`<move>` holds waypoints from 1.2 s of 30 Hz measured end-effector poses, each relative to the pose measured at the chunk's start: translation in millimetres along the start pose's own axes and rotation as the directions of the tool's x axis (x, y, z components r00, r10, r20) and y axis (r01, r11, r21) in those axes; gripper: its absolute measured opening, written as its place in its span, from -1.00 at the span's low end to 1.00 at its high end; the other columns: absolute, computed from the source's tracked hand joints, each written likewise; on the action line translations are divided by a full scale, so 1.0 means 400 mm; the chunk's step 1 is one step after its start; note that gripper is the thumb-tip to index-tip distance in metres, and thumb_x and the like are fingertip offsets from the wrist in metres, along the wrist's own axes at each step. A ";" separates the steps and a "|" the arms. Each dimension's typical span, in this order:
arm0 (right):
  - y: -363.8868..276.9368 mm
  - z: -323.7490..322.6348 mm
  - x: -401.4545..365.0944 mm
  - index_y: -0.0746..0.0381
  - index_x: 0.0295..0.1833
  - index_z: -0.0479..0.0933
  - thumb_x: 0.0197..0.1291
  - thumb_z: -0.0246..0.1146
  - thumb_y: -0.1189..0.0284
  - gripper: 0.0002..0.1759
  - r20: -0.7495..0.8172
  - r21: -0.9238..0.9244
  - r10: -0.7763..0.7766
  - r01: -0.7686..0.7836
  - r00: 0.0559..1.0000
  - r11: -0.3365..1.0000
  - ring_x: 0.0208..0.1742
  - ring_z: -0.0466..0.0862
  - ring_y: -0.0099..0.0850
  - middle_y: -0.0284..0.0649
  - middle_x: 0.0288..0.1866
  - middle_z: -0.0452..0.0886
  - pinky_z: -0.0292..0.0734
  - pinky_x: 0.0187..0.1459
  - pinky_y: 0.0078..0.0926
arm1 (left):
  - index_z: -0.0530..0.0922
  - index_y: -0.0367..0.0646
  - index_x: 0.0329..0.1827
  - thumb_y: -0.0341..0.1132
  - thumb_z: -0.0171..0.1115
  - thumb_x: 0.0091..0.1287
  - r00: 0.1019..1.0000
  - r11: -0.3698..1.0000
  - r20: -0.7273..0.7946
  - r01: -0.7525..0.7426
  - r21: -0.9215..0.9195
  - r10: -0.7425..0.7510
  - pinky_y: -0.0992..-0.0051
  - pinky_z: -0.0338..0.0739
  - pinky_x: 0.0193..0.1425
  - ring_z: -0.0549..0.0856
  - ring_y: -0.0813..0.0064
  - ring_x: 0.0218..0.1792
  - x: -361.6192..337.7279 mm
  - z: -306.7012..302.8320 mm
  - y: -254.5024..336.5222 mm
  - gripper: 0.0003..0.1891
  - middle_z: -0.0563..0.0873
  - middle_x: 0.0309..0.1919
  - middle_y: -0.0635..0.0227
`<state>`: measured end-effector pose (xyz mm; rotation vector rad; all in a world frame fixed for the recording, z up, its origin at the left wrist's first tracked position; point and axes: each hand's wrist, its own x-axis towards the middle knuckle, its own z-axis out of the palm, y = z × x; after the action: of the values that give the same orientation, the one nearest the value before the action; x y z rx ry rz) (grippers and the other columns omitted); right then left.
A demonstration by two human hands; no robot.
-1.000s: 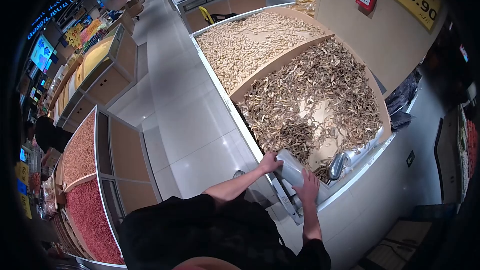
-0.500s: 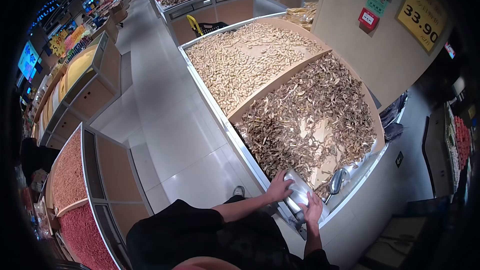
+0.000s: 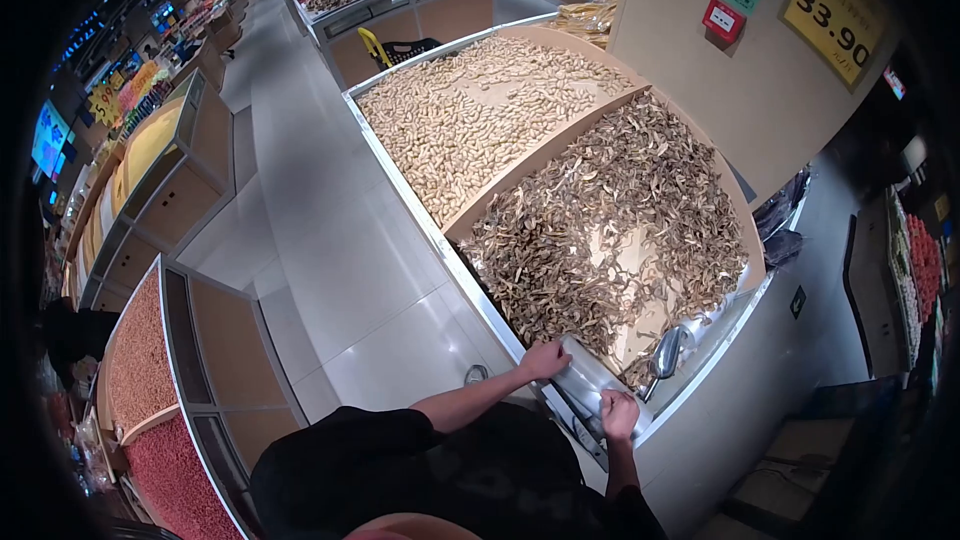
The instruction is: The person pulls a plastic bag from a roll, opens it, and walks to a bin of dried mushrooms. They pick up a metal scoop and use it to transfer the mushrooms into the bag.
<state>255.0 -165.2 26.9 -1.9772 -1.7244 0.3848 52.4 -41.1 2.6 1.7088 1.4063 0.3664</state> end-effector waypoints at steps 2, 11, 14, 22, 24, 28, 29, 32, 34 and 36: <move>-0.007 0.000 -0.006 0.27 -0.41 0.65 -0.01 0.27 0.53 -0.93 -0.053 0.048 -0.036 0.038 0.998 0.998 -0.36 0.65 -0.14 -0.11 -0.43 0.69 0.53 -0.18 -0.30 | 0.62 -0.23 -0.43 -0.09 0.23 0.23 0.992 0.995 0.130 -0.014 0.096 0.002 0.27 0.53 -0.27 0.67 0.20 -0.44 0.014 -0.025 0.009 -0.67 0.68 -0.52 0.20; -0.076 -0.103 -0.005 0.24 -0.25 0.60 -0.09 0.37 0.58 -0.79 -0.121 0.234 0.180 -0.149 0.976 0.961 -0.32 0.55 -0.27 -0.22 -0.43 0.58 0.45 -0.20 -0.32 | 0.55 -0.19 -0.45 -0.26 0.28 0.28 0.873 0.775 0.324 -0.092 -0.625 0.365 0.61 0.43 -0.32 0.57 0.67 -0.48 0.066 0.006 0.042 -0.79 0.63 -0.53 0.45; -0.068 -0.120 -0.003 0.21 -0.16 0.60 -0.06 0.39 0.54 -0.72 -0.029 0.271 0.212 -0.196 0.977 0.942 -0.35 0.55 -0.30 -0.24 -0.44 0.57 0.45 -0.22 -0.34 | 0.60 -0.21 -0.27 -0.24 0.26 0.31 0.841 0.638 0.343 -0.002 -0.770 0.417 0.60 0.47 -0.37 0.62 0.63 -0.49 0.037 -0.004 0.058 -0.81 0.62 -0.55 0.42; -0.022 -0.096 -0.014 0.22 -0.18 0.64 -0.10 0.40 0.54 -0.72 -0.051 0.262 -0.025 0.038 0.998 0.964 -0.41 0.56 -0.35 -0.22 -0.44 0.56 0.47 -0.31 -0.44 | 0.63 -0.25 -0.02 -0.31 0.16 0.39 0.863 0.792 0.448 0.099 -0.603 0.233 0.58 0.52 -0.42 0.63 0.64 -0.56 -0.013 -0.007 0.106 -0.77 0.70 -0.45 0.41; -0.026 -0.112 -0.017 0.21 -0.17 0.65 -0.10 0.40 0.53 -0.72 -0.038 0.251 -0.009 0.018 0.999 0.968 -0.40 0.56 -0.34 -0.22 -0.45 0.55 0.47 -0.31 -0.43 | 0.64 -0.24 -0.04 -0.33 0.16 0.40 0.875 0.727 0.363 0.019 -0.686 0.319 0.61 0.51 -0.36 0.62 0.68 -0.48 -0.012 -0.005 0.104 -0.79 0.69 -0.42 0.46; -0.008 -0.107 -0.024 0.19 -0.18 0.66 -0.11 0.41 0.53 -0.72 0.002 0.236 -0.042 0.041 0.999 0.971 -0.41 0.56 -0.31 -0.21 -0.48 0.55 0.46 -0.32 -0.41 | 0.65 -0.21 -0.09 -0.35 0.15 0.40 0.866 0.708 0.286 -0.105 -0.699 0.410 0.67 0.44 -0.15 0.58 0.74 -0.24 -0.018 -0.027 0.091 -0.83 0.67 -0.30 0.49; -0.008 -0.106 -0.030 0.19 -0.16 0.65 -0.11 0.42 0.52 -0.70 0.025 0.242 -0.052 0.044 0.998 0.969 -0.41 0.55 -0.34 -0.24 -0.49 0.54 0.45 -0.33 -0.43 | 0.64 -0.22 -0.09 -0.35 0.15 0.41 0.862 0.728 0.282 -0.136 -0.672 0.422 0.66 0.43 -0.13 0.57 0.73 -0.22 -0.022 -0.032 0.085 -0.83 0.67 -0.27 0.48; -0.031 -0.122 -0.041 0.17 -0.06 0.63 -0.14 0.48 0.48 -0.58 0.171 0.289 -0.041 -0.011 0.985 0.957 -0.40 0.53 -0.44 -0.32 -0.51 0.51 0.43 -0.34 -0.48 | 0.63 -0.23 -0.09 -0.37 0.15 0.41 0.847 0.710 0.337 -0.065 -0.701 0.411 0.62 0.44 -0.03 0.57 0.69 -0.17 -0.046 -0.068 0.081 -0.84 0.67 -0.21 0.46; -0.024 -0.132 -0.047 0.16 0.03 0.59 -0.16 0.52 0.44 -0.47 0.367 0.333 0.034 -0.165 0.930 0.929 -0.38 0.51 -0.50 -0.38 -0.52 0.49 0.43 -0.33 -0.52 | 0.60 -0.24 -0.14 -0.39 0.12 0.42 0.833 0.658 0.368 0.008 -0.753 0.412 0.57 0.45 0.07 0.61 0.60 -0.04 -0.063 -0.079 0.060 -0.87 0.67 -0.19 0.42; 0.006 -0.130 -0.028 0.21 0.22 0.45 -0.25 0.58 0.35 -0.19 0.184 0.369 -0.059 -0.013 0.981 0.929 -0.20 0.55 -0.45 -0.31 -0.25 0.55 0.50 -0.09 -0.47 | 0.53 -0.23 -0.23 -0.50 0.07 0.40 0.794 0.577 0.405 0.085 -0.813 0.454 0.47 0.42 0.21 0.57 0.32 0.21 -0.089 -0.116 0.083 -0.93 0.68 -0.13 0.30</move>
<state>281.6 -185.2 68.4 -1.6885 -1.6403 0.8507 30.3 -52.7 65.0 1.0331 0.4235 0.4593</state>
